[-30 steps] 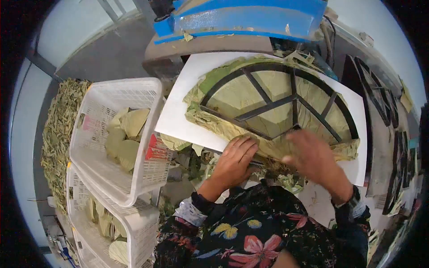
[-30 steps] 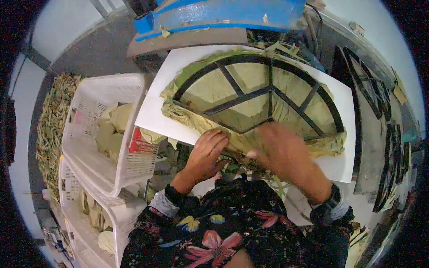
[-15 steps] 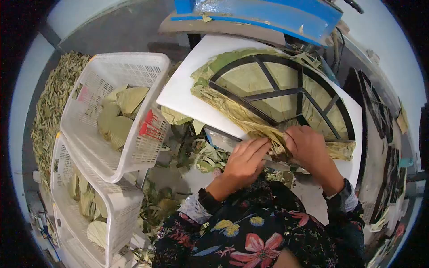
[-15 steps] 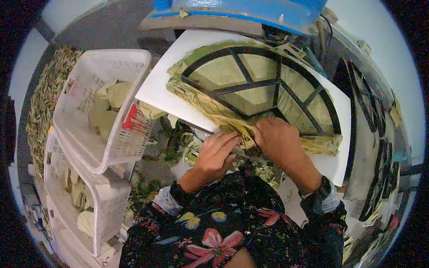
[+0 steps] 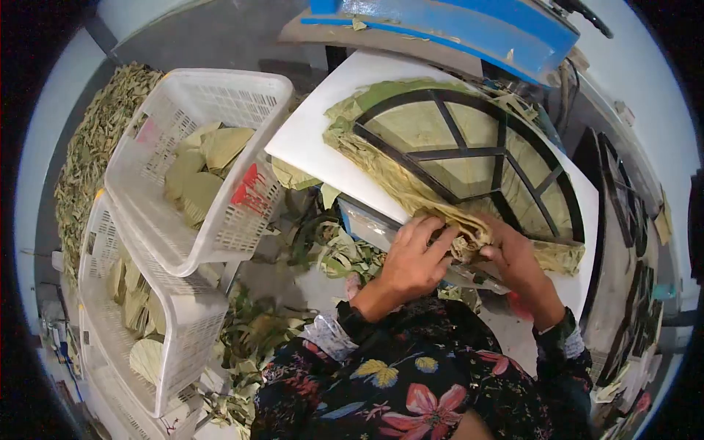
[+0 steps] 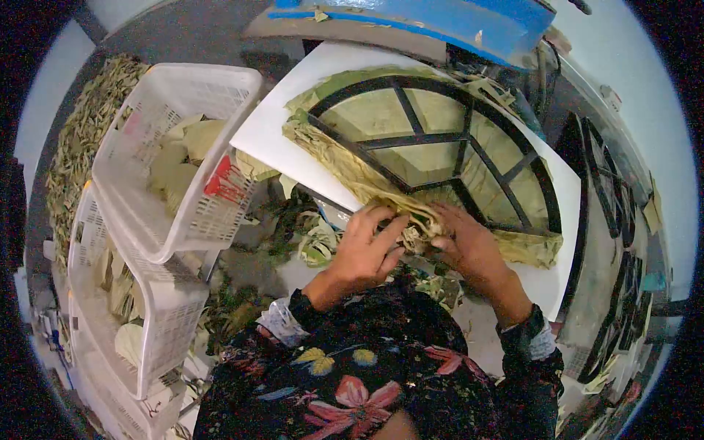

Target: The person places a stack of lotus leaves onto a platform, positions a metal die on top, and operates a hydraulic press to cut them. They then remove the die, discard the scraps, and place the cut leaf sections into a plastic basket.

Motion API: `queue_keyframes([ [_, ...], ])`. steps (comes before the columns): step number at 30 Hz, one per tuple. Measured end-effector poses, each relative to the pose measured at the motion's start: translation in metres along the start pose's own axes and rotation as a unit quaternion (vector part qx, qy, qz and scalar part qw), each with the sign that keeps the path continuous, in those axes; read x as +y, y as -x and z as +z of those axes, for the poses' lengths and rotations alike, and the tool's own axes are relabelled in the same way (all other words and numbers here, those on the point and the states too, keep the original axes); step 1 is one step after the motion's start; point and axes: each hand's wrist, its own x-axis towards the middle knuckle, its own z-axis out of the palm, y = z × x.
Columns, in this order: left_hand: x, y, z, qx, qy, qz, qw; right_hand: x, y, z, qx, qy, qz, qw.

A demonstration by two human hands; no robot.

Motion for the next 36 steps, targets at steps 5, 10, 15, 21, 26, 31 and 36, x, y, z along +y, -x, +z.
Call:
queue_keyframes([
  [5, 0.003, 0.000, 0.005, 0.017, -0.024, 0.021, 0.999, 0.000, 0.004, 0.005, 0.057, -0.086, 0.132, 0.986],
  [10, 0.004, 0.000, 0.005, 0.011, -0.036, 0.019, 0.999, 0.017, 0.005, 0.018, 0.148, -0.162, 0.121, 0.968],
  [15, 0.003, -0.009, -0.002, -0.004, 0.011, -0.006, 1.000, -0.005, 0.001, 0.008, 0.133, -0.250, 0.176, 0.943],
  [21, 0.006, -0.021, -0.004, 0.019, 0.012, -0.049, 0.999, 0.007, 0.002, 0.005, 0.128, -0.330, 0.199, 0.914],
  [26, -0.001, -0.024, 0.004, 0.012, -0.026, -0.005, 1.000, 0.019, 0.003, 0.026, 0.195, -0.163, 0.175, 0.951],
  [31, -0.004, -0.020, 0.011, 0.035, -0.054, 0.022, 0.998, 0.005, -0.009, 0.032, 0.263, -0.241, 0.198, 0.913],
  [36, -0.005, -0.019, 0.011, 0.027, -0.060, 0.034, 0.997, 0.002, -0.024, 0.032, 0.300, -0.264, 0.230, 0.888],
])
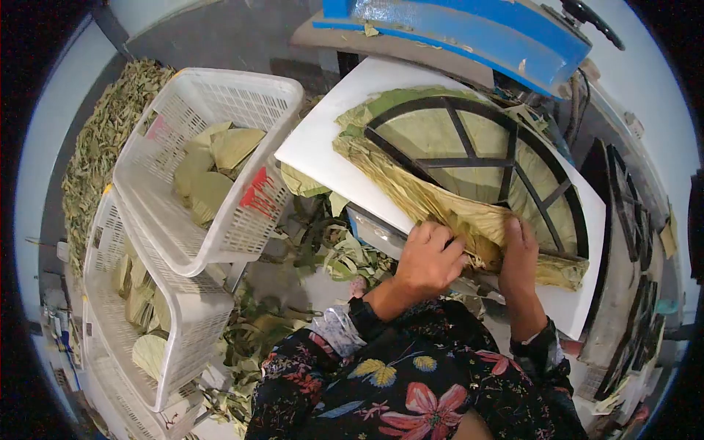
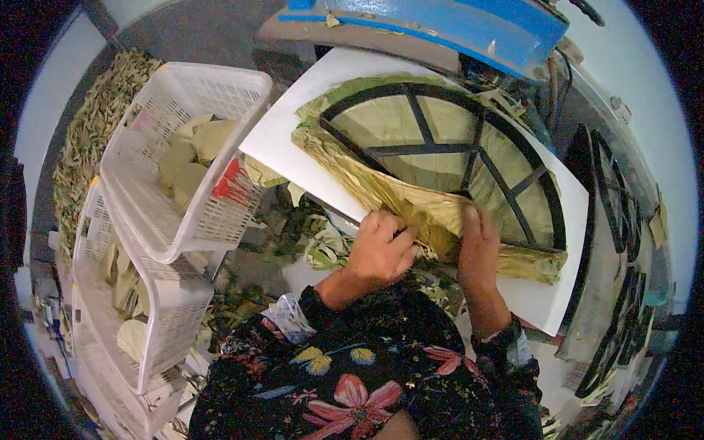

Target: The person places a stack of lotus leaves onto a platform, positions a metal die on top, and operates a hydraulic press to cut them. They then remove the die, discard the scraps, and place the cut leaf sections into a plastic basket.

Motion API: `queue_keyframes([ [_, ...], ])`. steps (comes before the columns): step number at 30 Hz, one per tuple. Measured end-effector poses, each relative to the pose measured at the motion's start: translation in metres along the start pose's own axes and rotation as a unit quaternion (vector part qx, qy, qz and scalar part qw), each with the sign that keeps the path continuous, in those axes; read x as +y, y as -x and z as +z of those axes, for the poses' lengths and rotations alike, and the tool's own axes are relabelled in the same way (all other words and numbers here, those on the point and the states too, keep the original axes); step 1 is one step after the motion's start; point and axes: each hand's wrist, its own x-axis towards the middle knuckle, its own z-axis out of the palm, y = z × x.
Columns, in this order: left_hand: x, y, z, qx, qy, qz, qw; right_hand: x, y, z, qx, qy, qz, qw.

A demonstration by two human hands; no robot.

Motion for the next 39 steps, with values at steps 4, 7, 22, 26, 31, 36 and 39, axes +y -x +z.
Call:
queue_keyframes([
  [4, 0.000, -0.001, 0.000, 0.007, 0.003, 0.014, 1.000, -0.010, -0.006, 0.010, 0.036, -0.008, 0.005, 0.999],
  [7, -0.001, -0.001, -0.002, 0.000, 0.006, 0.015, 1.000, 0.008, -0.011, 0.013, 0.063, 0.054, -0.041, 0.996],
  [22, -0.015, -0.004, -0.014, -0.012, 0.068, 0.034, 0.997, -0.008, -0.007, 0.004, -0.179, 0.227, -0.251, 0.924],
  [26, -0.038, -0.017, -0.040, -0.031, 0.004, 0.047, 0.998, -0.022, -0.009, 0.000, -0.198, 0.300, -0.280, 0.890],
  [31, -0.079, -0.033, -0.059, -0.061, -0.106, 0.046, 0.991, -0.021, -0.007, 0.001, -0.181, 0.306, -0.258, 0.898],
  [36, -0.059, -0.025, -0.044, -0.100, -0.035, 0.093, 0.990, -0.018, -0.007, -0.005, -0.208, 0.294, -0.228, 0.905],
  [39, -0.042, -0.029, -0.044, -0.107, -0.007, 0.094, 0.990, -0.028, -0.009, -0.011, -0.246, 0.279, -0.203, 0.906],
])
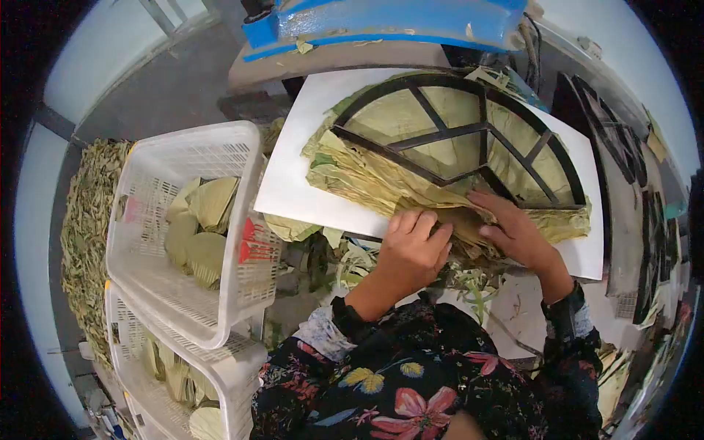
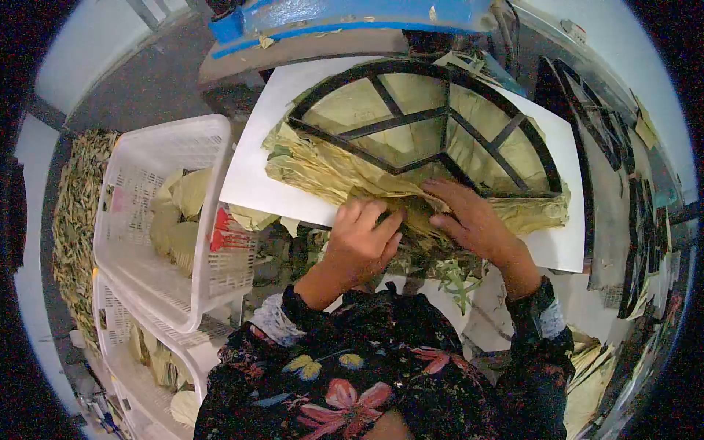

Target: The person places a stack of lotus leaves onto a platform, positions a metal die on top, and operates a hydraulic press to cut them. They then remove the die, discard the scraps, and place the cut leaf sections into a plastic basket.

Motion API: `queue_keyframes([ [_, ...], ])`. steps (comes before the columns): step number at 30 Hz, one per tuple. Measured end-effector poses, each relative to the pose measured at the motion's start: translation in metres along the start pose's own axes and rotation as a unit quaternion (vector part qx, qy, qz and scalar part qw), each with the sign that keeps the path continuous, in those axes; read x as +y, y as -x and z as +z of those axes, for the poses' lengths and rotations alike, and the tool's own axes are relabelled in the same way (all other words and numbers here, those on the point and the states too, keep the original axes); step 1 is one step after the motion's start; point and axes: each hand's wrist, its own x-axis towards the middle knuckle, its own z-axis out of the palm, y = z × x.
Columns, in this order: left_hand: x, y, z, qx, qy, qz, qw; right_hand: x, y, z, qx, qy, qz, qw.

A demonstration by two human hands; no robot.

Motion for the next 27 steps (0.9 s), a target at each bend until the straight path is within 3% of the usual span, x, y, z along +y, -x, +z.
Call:
queue_keyframes([
  [3, 0.008, 0.000, -0.001, 0.004, 0.026, -0.012, 1.000, -0.002, 0.001, -0.007, -0.034, -0.022, 0.002, 0.999],
  [8, 0.002, 0.012, 0.001, 0.038, -0.045, -0.039, 0.997, 0.008, 0.005, -0.009, -0.060, -0.050, -0.022, 0.997],
  [13, 0.017, 0.008, 0.003, 0.018, -0.045, -0.060, 0.997, 0.026, 0.002, -0.010, -0.088, -0.035, -0.132, 0.987],
  [20, 0.038, -0.002, 0.018, 0.010, 0.022, -0.126, 0.992, 0.017, 0.003, -0.019, -0.136, -0.090, -0.129, 0.978],
  [23, 0.042, -0.009, 0.027, 0.049, 0.050, -0.130, 0.989, 0.017, 0.010, -0.009, -0.071, -0.106, -0.104, 0.986],
  [25, 0.042, -0.010, 0.033, 0.062, 0.030, -0.122, 0.990, 0.016, 0.017, -0.005, -0.043, -0.193, -0.031, 0.980],
  [27, 0.044, -0.008, 0.032, 0.015, 0.029, -0.138, 0.990, 0.021, 0.018, 0.001, -0.001, -0.167, -0.051, 0.985],
])
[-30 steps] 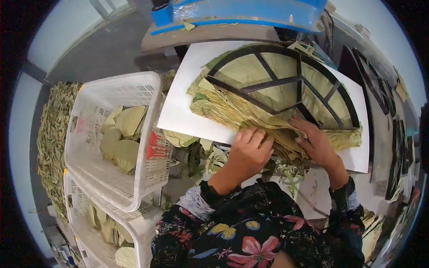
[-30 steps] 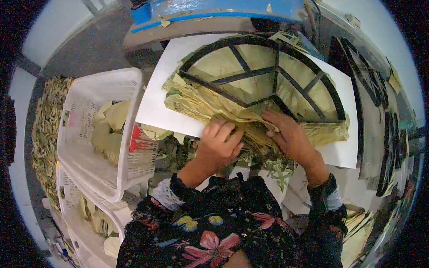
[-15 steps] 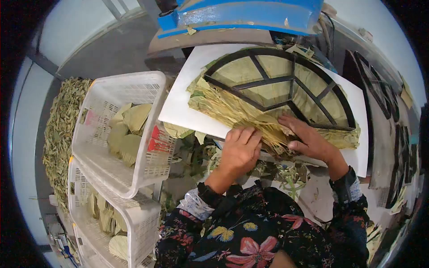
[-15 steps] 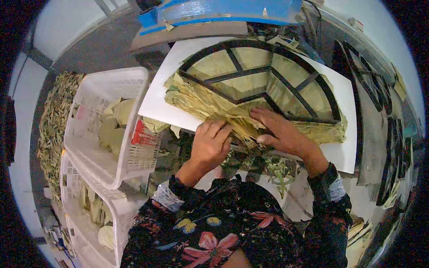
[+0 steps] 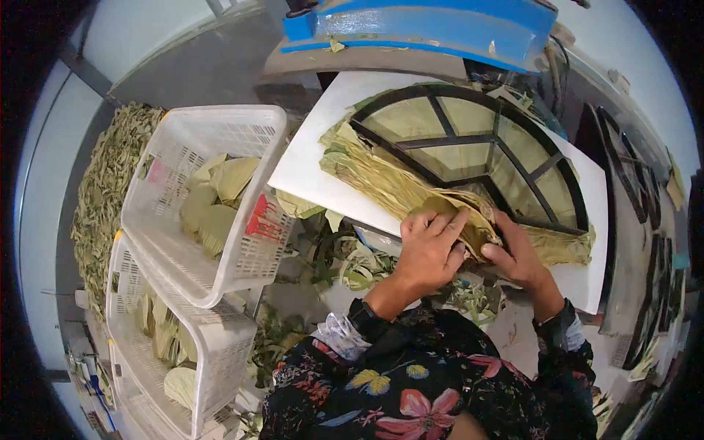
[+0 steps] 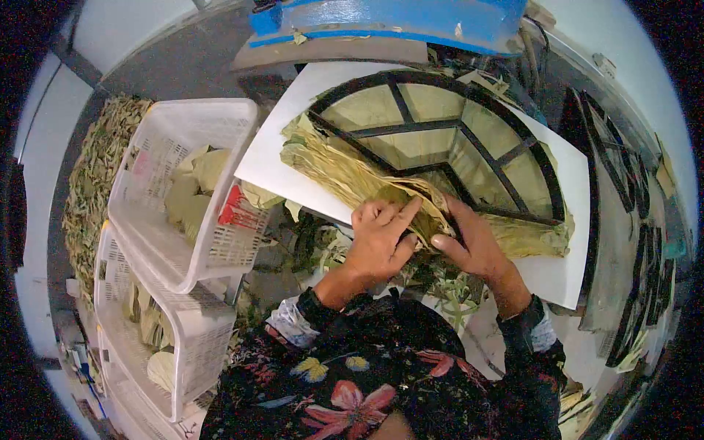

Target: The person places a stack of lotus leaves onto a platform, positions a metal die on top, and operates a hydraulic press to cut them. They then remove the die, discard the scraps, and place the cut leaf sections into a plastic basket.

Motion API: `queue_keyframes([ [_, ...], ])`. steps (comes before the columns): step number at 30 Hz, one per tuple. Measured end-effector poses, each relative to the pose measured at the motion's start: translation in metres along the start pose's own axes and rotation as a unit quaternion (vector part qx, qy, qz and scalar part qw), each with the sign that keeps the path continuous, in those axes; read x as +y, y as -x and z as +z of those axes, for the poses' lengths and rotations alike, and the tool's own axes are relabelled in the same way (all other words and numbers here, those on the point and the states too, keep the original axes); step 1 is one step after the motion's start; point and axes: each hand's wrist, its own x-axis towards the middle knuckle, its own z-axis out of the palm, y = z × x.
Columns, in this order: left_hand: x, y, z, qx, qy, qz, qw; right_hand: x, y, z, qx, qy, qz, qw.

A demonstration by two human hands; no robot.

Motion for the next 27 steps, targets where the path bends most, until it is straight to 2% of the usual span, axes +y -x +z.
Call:
queue_keyframes([
  [3, -0.002, 0.002, 0.000, -0.018, -0.009, -0.002, 1.000, -0.002, -0.001, 0.005, 0.013, 0.025, 0.013, 1.000],
  [8, -0.003, 0.002, 0.002, -0.016, -0.003, -0.014, 1.000, 0.007, 0.002, 0.019, 0.117, 0.184, 0.012, 0.976],
  [9, -0.006, 0.005, 0.005, -0.003, 0.033, -0.025, 0.999, 0.012, 0.001, 0.020, 0.114, 0.183, 0.010, 0.976],
  [11, -0.009, 0.010, 0.009, 0.009, 0.069, -0.038, 0.997, 0.022, 0.001, 0.020, 0.171, 0.093, 0.081, 0.978],
  [14, -0.009, 0.010, 0.011, 0.018, 0.043, -0.022, 0.999, 0.021, 0.001, 0.017, 0.216, 0.117, 0.064, 0.967],
  [17, -0.009, 0.010, 0.012, 0.034, 0.040, -0.020, 0.998, 0.013, 0.008, 0.015, 0.210, 0.107, 0.108, 0.966],
  [21, -0.011, 0.011, 0.015, 0.024, 0.044, -0.023, 0.998, 0.012, 0.018, 0.010, 0.186, 0.081, 0.097, 0.975],
  [24, -0.011, 0.012, 0.013, 0.007, 0.046, -0.034, 0.998, 0.011, 0.022, 0.009, 0.137, 0.062, 0.120, 0.981],
  [26, -0.012, 0.014, 0.012, -0.015, 0.053, -0.041, 0.998, 0.014, 0.026, 0.011, 0.049, 0.142, 0.064, 0.987],
  [27, -0.013, 0.017, 0.013, 0.000, 0.040, -0.019, 0.999, 0.007, 0.024, 0.012, 0.051, 0.143, 0.065, 0.986],
])
